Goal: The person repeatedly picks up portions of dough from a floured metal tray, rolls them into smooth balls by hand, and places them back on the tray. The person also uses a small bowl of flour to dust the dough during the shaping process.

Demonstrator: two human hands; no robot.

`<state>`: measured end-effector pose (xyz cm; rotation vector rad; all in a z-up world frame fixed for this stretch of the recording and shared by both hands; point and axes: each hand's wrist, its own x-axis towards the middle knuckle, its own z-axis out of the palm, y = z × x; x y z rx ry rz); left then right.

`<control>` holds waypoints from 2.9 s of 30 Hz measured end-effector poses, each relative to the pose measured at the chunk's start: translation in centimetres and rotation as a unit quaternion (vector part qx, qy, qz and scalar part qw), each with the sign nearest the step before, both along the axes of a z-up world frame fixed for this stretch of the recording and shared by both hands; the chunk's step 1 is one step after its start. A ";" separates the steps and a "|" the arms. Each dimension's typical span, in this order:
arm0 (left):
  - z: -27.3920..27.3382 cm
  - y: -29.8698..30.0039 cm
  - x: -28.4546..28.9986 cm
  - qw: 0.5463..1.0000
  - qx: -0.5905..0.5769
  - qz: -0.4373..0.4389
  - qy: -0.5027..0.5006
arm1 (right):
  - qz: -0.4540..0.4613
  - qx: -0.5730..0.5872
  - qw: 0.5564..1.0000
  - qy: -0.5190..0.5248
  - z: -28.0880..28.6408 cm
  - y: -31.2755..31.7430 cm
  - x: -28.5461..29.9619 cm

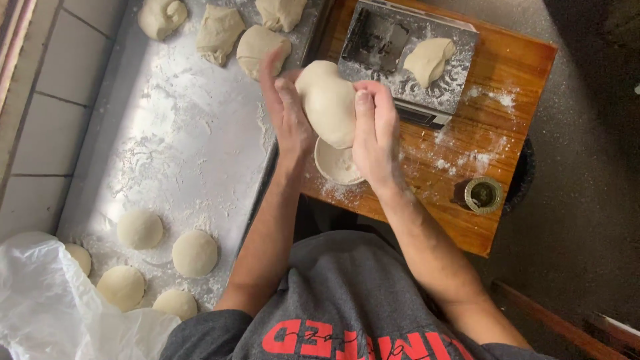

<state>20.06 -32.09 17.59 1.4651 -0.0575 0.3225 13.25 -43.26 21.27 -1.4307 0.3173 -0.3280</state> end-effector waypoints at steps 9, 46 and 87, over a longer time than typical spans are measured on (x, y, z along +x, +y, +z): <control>1.9 -1.4 -1.1 0.726 -0.564 -0.388 0.066 | -0.067 -0.294 0.936 -0.182 -1.3 0.4 1.1; -4.0 -1.1 -3.2 0.815 0.400 -0.282 -0.309 | 0.226 0.629 0.707 -0.233 -20.5 -3.5 -1.3; 0.4 -4.1 -3.7 0.825 0.470 -0.207 -0.238 | 0.176 0.727 0.650 -0.131 -13.4 -5.1 -1.1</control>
